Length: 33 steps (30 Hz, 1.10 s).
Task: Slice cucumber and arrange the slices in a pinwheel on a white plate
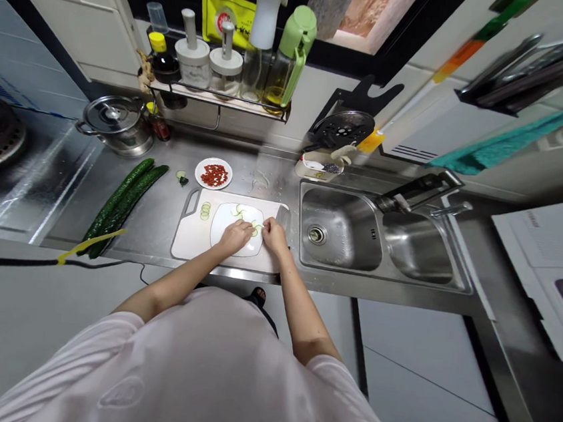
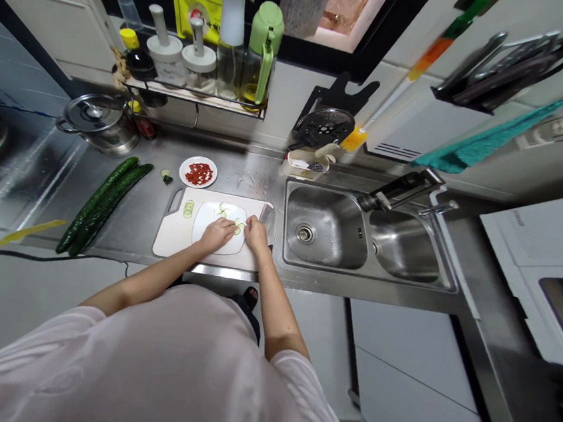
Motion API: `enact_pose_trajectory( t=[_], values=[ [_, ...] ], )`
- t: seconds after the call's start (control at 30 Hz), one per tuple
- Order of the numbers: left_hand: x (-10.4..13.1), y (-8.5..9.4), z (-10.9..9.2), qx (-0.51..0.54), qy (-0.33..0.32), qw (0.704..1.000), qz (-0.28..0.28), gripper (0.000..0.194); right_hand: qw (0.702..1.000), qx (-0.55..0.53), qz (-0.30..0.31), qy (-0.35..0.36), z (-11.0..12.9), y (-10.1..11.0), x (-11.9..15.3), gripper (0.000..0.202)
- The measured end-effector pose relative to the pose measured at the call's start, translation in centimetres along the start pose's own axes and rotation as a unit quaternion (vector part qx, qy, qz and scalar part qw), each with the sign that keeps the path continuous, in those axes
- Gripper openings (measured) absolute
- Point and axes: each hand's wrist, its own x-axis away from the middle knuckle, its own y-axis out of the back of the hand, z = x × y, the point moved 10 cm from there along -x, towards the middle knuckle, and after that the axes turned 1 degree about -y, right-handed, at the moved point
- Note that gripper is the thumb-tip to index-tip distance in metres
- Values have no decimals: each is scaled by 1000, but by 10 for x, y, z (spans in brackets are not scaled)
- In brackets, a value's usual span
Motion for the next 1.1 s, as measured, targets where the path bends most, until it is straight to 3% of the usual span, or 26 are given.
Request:
enact_pose_trajectory(
  t=[0.5, 1.1],
  values=[
    [1, 4, -3, -4, -3, 1000, 12, 29, 999, -26, -18, -22, -2, 4, 5, 21],
    [3, 13, -8, -9, 6, 1000, 30, 30, 993, -36, -104, -53, 7, 17, 43, 28]
  ],
)
